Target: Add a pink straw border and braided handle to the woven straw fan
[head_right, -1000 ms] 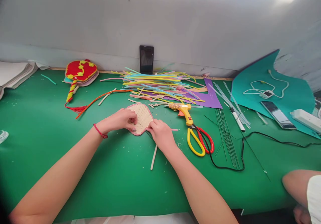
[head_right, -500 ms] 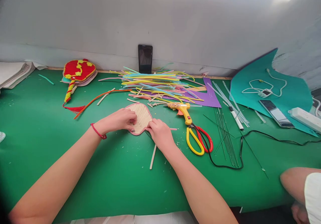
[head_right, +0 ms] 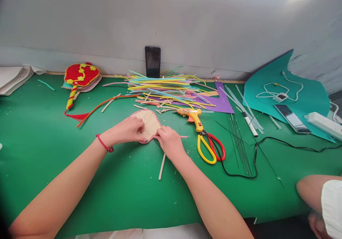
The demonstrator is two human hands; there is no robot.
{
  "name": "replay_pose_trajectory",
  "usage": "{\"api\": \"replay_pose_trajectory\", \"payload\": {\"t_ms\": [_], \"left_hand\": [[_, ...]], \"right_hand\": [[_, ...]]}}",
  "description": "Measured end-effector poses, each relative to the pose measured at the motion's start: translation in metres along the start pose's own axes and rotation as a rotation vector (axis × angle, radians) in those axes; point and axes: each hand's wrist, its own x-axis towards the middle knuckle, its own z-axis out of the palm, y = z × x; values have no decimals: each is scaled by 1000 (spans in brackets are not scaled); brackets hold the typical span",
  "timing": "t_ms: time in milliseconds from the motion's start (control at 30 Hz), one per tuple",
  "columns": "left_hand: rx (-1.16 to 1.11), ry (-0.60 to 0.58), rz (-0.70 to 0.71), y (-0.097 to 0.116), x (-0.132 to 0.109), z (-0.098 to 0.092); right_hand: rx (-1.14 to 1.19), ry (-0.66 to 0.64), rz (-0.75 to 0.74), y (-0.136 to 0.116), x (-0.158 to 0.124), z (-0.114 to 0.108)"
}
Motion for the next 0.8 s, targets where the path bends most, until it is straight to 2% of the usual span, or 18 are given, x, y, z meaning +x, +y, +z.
{"api": "replay_pose_trajectory", "payload": {"t_ms": [633,800], "left_hand": [[66,46,-18,6,1,5],[30,-5,-9,4,1,2]], "right_hand": [[-14,19,-11,1,1,2],[-9,31,-17,2,0,4]]}}
